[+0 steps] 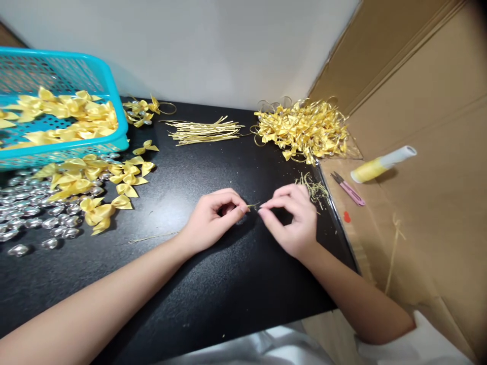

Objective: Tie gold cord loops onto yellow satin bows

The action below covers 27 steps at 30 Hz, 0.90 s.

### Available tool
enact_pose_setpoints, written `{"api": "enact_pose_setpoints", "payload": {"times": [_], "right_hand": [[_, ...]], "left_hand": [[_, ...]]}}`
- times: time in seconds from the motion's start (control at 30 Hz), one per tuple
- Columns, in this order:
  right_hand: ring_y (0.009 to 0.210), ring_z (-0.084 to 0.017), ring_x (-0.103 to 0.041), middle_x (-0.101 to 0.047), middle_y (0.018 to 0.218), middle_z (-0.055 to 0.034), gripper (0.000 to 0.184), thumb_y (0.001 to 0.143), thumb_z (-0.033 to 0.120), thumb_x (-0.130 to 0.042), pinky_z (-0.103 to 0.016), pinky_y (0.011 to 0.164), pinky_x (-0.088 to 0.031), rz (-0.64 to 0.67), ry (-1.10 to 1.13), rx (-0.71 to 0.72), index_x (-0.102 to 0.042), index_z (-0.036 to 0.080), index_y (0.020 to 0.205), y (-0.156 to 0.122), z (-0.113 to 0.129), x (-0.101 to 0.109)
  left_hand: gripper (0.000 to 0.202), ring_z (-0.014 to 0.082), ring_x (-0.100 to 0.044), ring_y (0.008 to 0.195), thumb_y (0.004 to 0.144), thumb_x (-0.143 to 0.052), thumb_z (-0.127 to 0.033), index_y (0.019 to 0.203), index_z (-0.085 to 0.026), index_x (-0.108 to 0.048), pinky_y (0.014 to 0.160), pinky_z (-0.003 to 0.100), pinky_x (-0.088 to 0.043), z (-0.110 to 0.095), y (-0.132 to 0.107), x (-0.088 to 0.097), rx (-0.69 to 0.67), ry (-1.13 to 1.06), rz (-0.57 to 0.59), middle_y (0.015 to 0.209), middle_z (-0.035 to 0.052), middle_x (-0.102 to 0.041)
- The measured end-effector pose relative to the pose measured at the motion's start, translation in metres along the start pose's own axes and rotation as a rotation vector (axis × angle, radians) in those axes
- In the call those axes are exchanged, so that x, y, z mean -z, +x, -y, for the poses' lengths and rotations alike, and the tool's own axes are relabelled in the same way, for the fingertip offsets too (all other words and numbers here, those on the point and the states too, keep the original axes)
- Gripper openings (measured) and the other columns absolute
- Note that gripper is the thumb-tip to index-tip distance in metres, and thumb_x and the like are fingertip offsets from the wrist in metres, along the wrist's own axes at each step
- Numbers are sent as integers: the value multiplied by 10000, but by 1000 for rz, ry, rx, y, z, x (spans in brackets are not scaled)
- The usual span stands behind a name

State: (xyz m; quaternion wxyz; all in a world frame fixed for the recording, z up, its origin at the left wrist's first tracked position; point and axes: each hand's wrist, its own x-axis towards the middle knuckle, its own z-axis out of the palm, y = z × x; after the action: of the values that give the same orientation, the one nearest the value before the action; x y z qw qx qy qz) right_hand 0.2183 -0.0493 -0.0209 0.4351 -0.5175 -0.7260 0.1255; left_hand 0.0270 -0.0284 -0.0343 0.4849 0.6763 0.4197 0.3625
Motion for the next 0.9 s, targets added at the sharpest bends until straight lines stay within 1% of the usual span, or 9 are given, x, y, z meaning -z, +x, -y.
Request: {"api": "enact_pose_setpoints", "payload": {"times": [0.13, 0.23, 0.37, 0.43, 0.5, 0.6, 0.67, 0.77, 0.9], "right_hand": [[846, -204, -567, -637, 829, -29, 24, 798, 248, -721, -407, 811, -451, 135, 48, -96, -716, 250, 821, -5, 7, -10], [858, -194, -567, -632, 823, -22, 47, 811, 215, -710, -395, 827, -454, 172, 105, -144, -698, 244, 776, -4, 4, -14], [880, -196, -571, -624, 824, -18, 114, 827, 203, -681, -395, 848, -444, 206, 122, -145, -640, 230, 725, -3, 1, -12], [904, -202, -570, -626, 874, -26, 62, 832, 207, -663, -399, 854, -440, 173, 108, -127, -628, 227, 785, -3, 1, -10], [929, -211, -564, -612, 917, -40, 43, 824, 213, -657, -406, 859, -435, 74, 80, -96, -619, 222, 842, -3, 3, -7], [888, -214, -552, -587, 856, -38, 48, 808, 232, -669, -414, 839, -425, -8, 29, -50, -641, 226, 769, -5, 7, -4], [844, -208, -545, -585, 805, -28, 81, 810, 246, -678, -419, 819, -419, 34, 10, -47, -680, 243, 730, -7, 10, -5], [839, -205, -545, -600, 806, -26, 43, 816, 253, -693, -425, 819, -422, 71, 17, -82, -733, 263, 802, -8, 13, -10], [862, -204, -548, -612, 837, -27, 15, 792, 247, -730, -411, 829, -441, 121, 82, -149, -719, 250, 801, -7, 10, -16]], "left_hand": [[201, 135, -557, 660, 865, -600, -293, 728, -165, -672, 622, 268, -416, -2, 0, 0, -9, -11, -5, 717, 17, -608], [198, 133, -553, 652, 863, -598, -288, 726, -165, -673, 621, 267, -413, -3, 0, 0, -12, 6, -1, 709, 13, -602], [193, 131, -545, 648, 858, -597, -281, 718, -163, -658, 619, 264, -413, -3, 0, 0, -14, 4, -3, 702, 10, -591], [202, 127, -533, 636, 860, -589, -277, 703, -162, -644, 612, 261, -407, -3, -1, 0, -10, -1, -20, 689, 5, -583], [218, 125, -524, 631, 866, -576, -270, 684, -162, -627, 609, 260, -401, -4, -1, 0, -6, -5, -41, 681, 3, -582], [232, 128, -537, 651, 877, -562, -265, 676, -161, -616, 626, 260, -408, -6, -1, -1, -3, -21, -52, 696, 9, -599], [231, 130, -553, 669, 880, -560, -261, 679, -161, -618, 648, 260, -420, -6, 0, -1, -8, -38, -54, 706, 11, -610], [228, 133, -566, 684, 882, -558, -257, 685, -163, -622, 668, 261, -431, -6, 0, -1, -19, -46, -57, 708, 12, -618], [243, 137, -566, 678, 886, -549, -264, 678, -165, -627, 659, 266, -430, -5, 0, -1, -21, -13, -35, 702, 14, -616]]}}
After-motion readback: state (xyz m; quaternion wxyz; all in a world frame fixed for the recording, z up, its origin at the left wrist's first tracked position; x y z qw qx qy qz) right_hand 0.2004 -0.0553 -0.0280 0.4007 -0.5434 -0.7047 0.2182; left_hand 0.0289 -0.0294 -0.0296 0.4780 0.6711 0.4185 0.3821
